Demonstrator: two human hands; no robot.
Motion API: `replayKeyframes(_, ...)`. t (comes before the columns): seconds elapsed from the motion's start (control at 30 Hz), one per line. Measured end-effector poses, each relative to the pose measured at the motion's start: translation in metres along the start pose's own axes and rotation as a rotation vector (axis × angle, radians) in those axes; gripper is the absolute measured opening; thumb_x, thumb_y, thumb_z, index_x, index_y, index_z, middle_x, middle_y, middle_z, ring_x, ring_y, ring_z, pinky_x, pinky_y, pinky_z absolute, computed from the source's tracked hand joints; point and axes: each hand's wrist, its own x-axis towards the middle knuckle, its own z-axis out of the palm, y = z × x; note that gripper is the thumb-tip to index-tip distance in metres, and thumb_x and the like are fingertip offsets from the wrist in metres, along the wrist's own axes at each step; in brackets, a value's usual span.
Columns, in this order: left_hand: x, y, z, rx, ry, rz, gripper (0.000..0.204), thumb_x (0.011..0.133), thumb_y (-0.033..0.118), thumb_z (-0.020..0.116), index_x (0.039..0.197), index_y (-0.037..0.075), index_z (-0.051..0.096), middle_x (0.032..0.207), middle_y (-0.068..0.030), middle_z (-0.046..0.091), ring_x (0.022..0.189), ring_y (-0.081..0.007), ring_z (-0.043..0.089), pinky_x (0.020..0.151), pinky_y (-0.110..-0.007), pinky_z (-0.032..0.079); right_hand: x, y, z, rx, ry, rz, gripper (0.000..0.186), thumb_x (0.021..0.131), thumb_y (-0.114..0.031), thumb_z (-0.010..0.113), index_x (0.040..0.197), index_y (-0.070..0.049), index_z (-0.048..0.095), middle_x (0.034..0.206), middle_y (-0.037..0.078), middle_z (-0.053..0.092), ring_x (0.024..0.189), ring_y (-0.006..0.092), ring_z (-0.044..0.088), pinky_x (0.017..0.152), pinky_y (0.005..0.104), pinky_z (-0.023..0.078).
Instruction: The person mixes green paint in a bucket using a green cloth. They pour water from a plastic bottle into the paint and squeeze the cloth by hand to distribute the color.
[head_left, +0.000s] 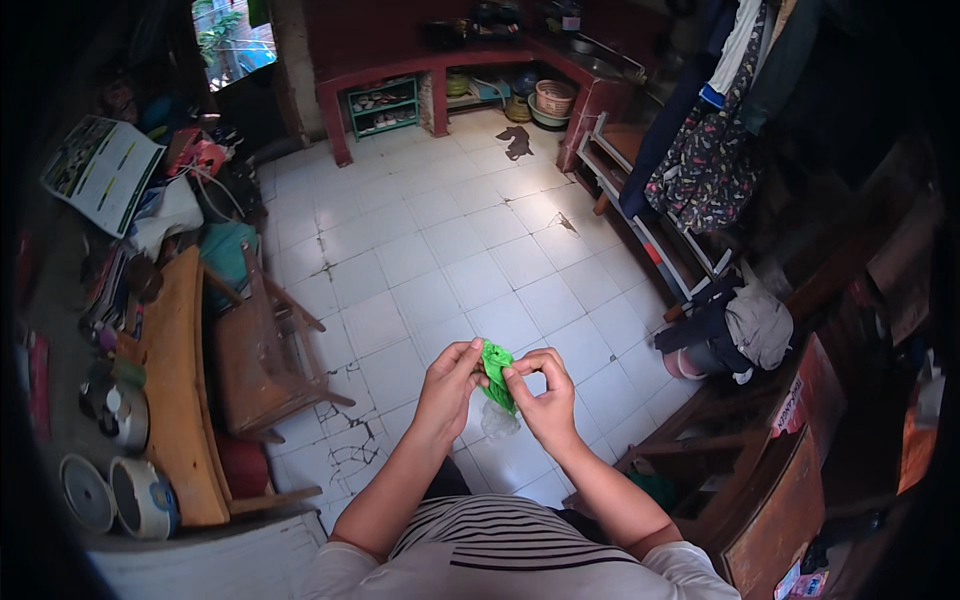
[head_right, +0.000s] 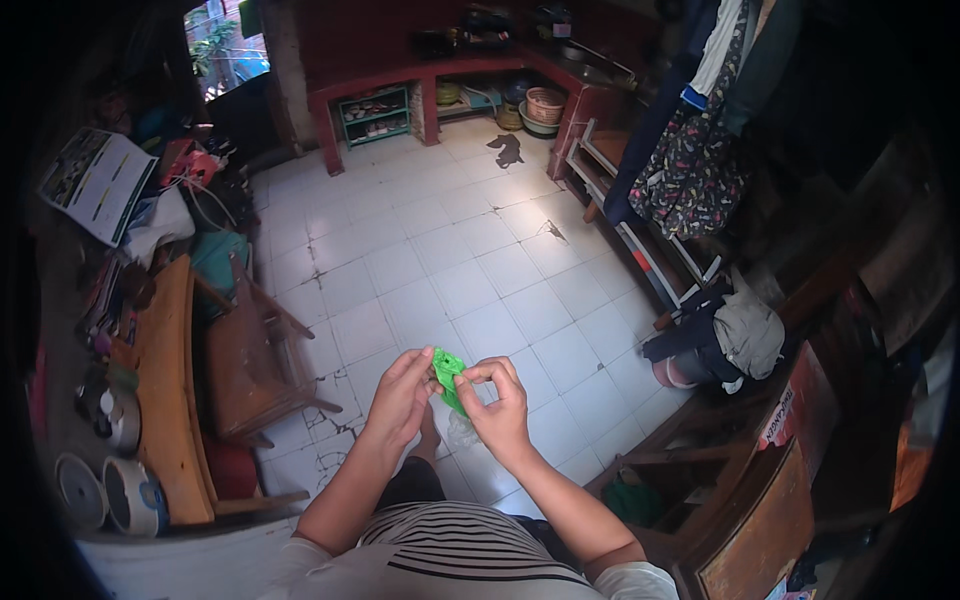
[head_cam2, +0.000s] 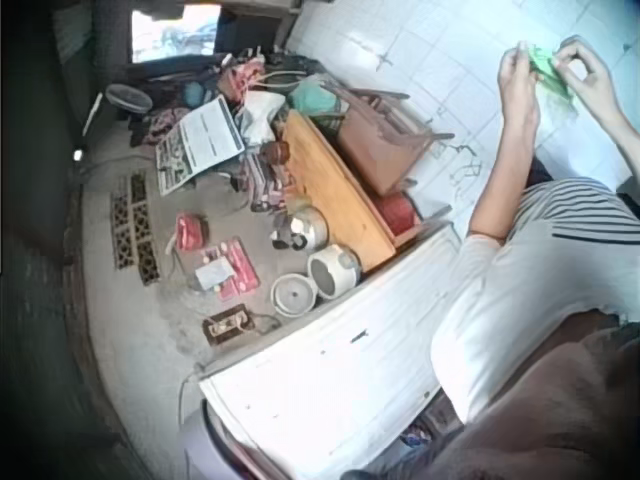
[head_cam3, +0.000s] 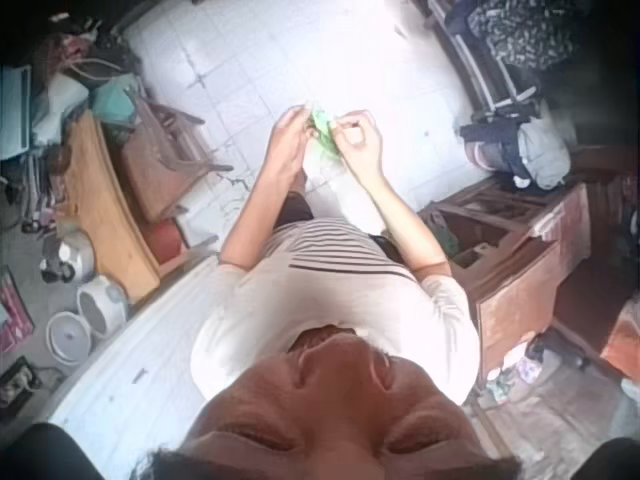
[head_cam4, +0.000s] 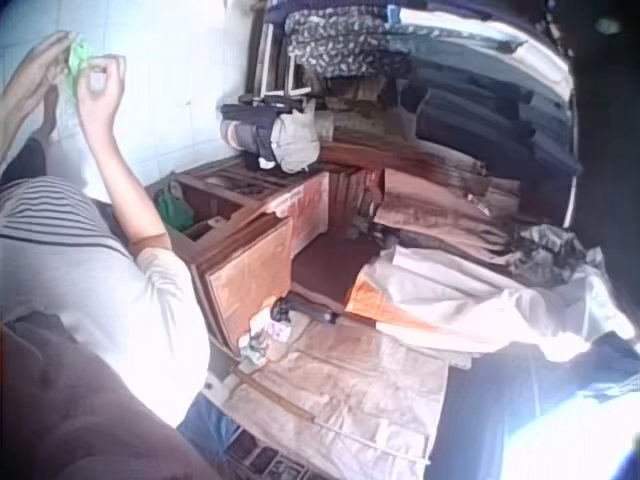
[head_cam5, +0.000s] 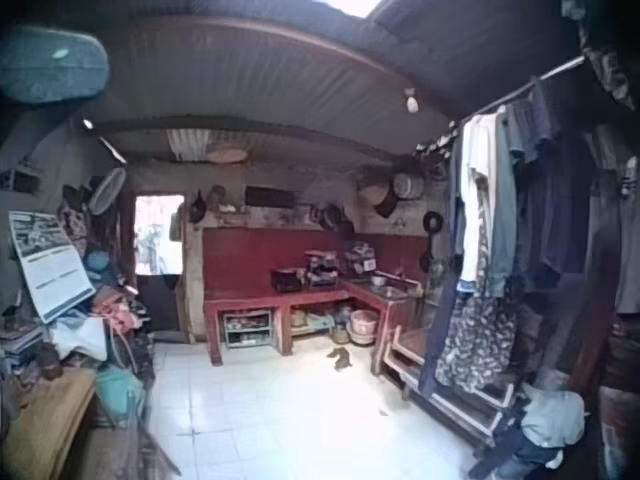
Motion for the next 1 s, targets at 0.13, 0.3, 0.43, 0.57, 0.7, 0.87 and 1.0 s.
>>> replayKeyframes(0.13,0.130,0.031,0.004,-0.050,-0.055,-0.036,0.018,0.096,0.024,0.060,0.095,0.006,0.060,0.085,-0.0018,0.062,0.076,-0.0092,0.056,0.068,-0.025,0.043,0.112,0.044,0.029,-0.048,0.027,0.021,0.012,0.080,-0.001,0.071,0.085,-0.002,0.060,0.086,0.007,0.058,0.079,0.0161,0.057,0.074,0.0277,0.047)
replayKeyframes(0.3,0.287,0.079,0.026,0.018,-0.111,-0.082,0.016,0.095,0.023,0.060,0.095,0.007,0.059,0.086,-0.0025,0.063,0.078,-0.0096,0.057,0.066,-0.026,0.044,0.253,0.098,0.053,-0.079,0.087,0.063,0.013,0.080,-0.001,0.072,0.086,-0.002,0.061,0.086,0.007,0.059,0.078,0.0160,0.058,0.072,0.0283,0.048)
replayKeyframes(0.43,0.409,0.113,0.047,0.055,-0.146,-0.088,0.016,0.095,0.024,0.061,0.094,0.007,0.060,0.084,-0.0016,0.063,0.075,-0.0091,0.057,0.066,-0.026,0.044,0.364,0.141,0.072,-0.090,0.131,0.077,0.013,0.080,0.000,0.072,0.085,-0.003,0.060,0.086,0.006,0.058,0.079,0.0149,0.057,0.074,0.0276,0.047)
replayKeyframes(0.57,0.534,0.126,0.069,0.116,-0.166,-0.108,0.016,0.095,0.023,0.061,0.094,0.007,0.060,0.083,-0.0018,0.063,0.075,-0.0102,0.058,0.067,-0.027,0.045,0.463,0.213,0.083,-0.014,0.188,0.133,0.012,0.080,0.001,0.071,0.085,-0.003,0.060,0.086,0.005,0.057,0.080,0.0143,0.056,0.075,0.0270,0.046)
replayKeyframes(0.7,0.664,0.125,0.092,0.177,-0.209,-0.092,0.017,0.095,0.023,0.061,0.094,0.007,0.061,0.085,-0.0027,0.065,0.075,-0.0116,0.059,0.068,-0.027,0.045,0.570,0.296,0.080,-0.033,0.215,0.057,0.011,0.080,0.000,0.070,0.085,-0.003,0.061,0.084,0.007,0.058,0.078,0.0161,0.057,0.074,0.0273,0.047)
replayKeyframes(0.87,0.812,0.146,0.134,0.212,-0.108,-0.125,0.020,0.093,0.026,0.064,0.086,0.008,0.063,0.078,0.0003,0.063,0.068,-0.0071,0.055,0.065,-0.022,0.044,0.703,0.371,0.082,0.018,0.210,0.133,0.011,0.080,0.000,0.070,0.087,-0.002,0.062,0.084,0.006,0.059,0.079,0.0158,0.058,0.075,0.0267,0.047)
replayKeyframes(1.0,0.932,0.157,0.172,0.215,-0.125,-0.074,0.019,0.093,0.025,0.064,0.085,0.008,0.063,0.077,0.0013,0.062,0.067,-0.0062,0.053,0.064,-0.022,0.042,0.809,0.419,0.071,-0.001,0.196,0.146,0.012,0.081,0.001,0.071,0.087,-0.003,0.061,0.084,0.004,0.059,0.078,0.0117,0.055,0.074,0.0245,0.045)
